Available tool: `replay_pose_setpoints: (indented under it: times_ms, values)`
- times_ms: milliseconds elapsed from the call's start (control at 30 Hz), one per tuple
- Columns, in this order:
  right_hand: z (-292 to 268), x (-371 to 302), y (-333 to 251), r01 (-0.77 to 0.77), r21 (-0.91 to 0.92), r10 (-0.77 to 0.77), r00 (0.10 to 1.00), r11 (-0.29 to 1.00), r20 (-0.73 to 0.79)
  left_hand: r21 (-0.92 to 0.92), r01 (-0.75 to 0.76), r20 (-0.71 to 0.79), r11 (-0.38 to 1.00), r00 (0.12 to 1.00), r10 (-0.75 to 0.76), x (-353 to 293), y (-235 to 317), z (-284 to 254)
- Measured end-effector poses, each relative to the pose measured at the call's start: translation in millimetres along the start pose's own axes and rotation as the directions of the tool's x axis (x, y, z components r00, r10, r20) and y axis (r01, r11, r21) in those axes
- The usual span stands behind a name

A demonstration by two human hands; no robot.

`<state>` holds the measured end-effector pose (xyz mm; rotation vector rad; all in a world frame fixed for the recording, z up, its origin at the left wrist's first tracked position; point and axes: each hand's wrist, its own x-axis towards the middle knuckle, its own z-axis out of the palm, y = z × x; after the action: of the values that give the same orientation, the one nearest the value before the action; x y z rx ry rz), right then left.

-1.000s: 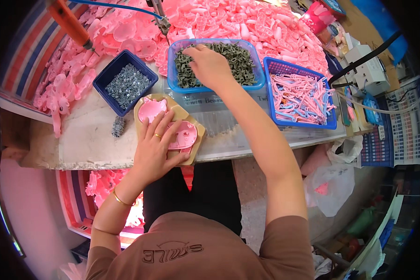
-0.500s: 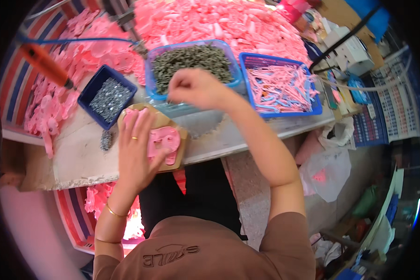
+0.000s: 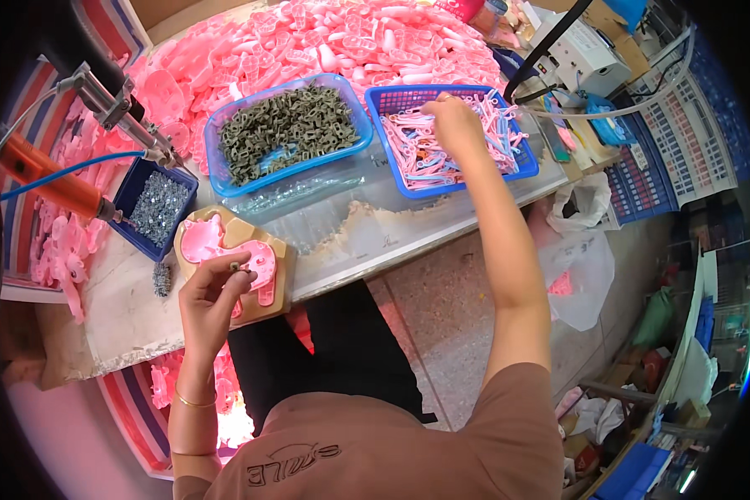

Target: Assembling pink plastic pig toys by attaching components and using a pneumatic screwdriver.

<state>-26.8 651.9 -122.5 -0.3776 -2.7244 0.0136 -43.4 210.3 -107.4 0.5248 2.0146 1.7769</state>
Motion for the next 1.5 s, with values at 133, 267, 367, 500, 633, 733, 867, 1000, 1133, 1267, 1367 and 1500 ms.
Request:
replay_pose_setpoints:
  times_ms: [133, 267, 367, 500, 633, 733, 867, 1000, 1133, 1267, 1367, 1500]
  values:
    - [13, 4, 25, 0.154, -0.095, -0.141, 0.981, 0.983, 0.131, -0.115, 0.014, 0.036, 0.993, 0.999, -0.01, 2, 0, 2]
    - [9, 5, 24, 0.11, -0.043, -0.104, 0.986, 0.993, 0.129, -0.201, 0.075, 0.038, 0.977, 0.997, -0.069, 3, 1, -6]
    - [-1, 9, 12, -0.053, 0.479, 0.023, 0.997, 0.876, 0.069, -0.209, 0.131, 0.036, 0.969, 0.991, -0.126, 5, 3, -11]
    - [-27, 9, -67, -0.159, 0.844, -0.073, 0.971, 0.513, 0.227, -0.303, 0.169, -0.01, 0.938, 0.983, -0.181, 10, -10, -15]
    - [-59, -32, -182, -0.149, 0.888, -0.426, 0.835, 0.434, 0.348, -0.313, 0.147, -0.025, 0.938, 0.986, -0.163, 12, -16, -11]
    - [-56, -53, -222, -0.044, 0.911, -0.535, 0.797, 0.41, 0.28, -0.31, 0.151, -0.004, 0.939, 0.987, -0.16, 10, -11, -11]
    - [-50, -54, -235, -0.173, 0.922, -0.531, 0.774, 0.346, 0.345, -0.314, 0.186, -0.011, 0.931, 0.98, -0.2, 7, -10, -10]
    - [-49, -54, -236, -0.201, 0.908, -0.491, 0.787, 0.368, 0.373, -0.364, 0.176, -0.022, 0.915, 0.98, -0.197, 4, -10, -10]
    - [-49, -58, -239, -0.195, 0.903, -0.454, 0.811, 0.383, 0.368, -0.355, 0.129, -0.043, 0.926, 0.987, -0.154, 3, -13, -7]
    - [-49, -68, -250, -0.153, 0.869, -0.386, 0.85, 0.471, 0.359, -0.27, 0.07, -0.116, 0.96, 0.988, -0.105, 2, -14, -3]
    - [-48, -69, -251, -0.156, 0.862, -0.338, 0.875, 0.482, 0.347, -0.269, 0.079, -0.073, 0.96, 0.992, -0.103, 2, -14, -8]
    - [-49, -59, -245, -0.193, 0.904, -0.444, 0.819, 0.382, 0.362, -0.345, 0.125, -0.001, 0.93, 0.991, -0.134, 3, -12, -17]
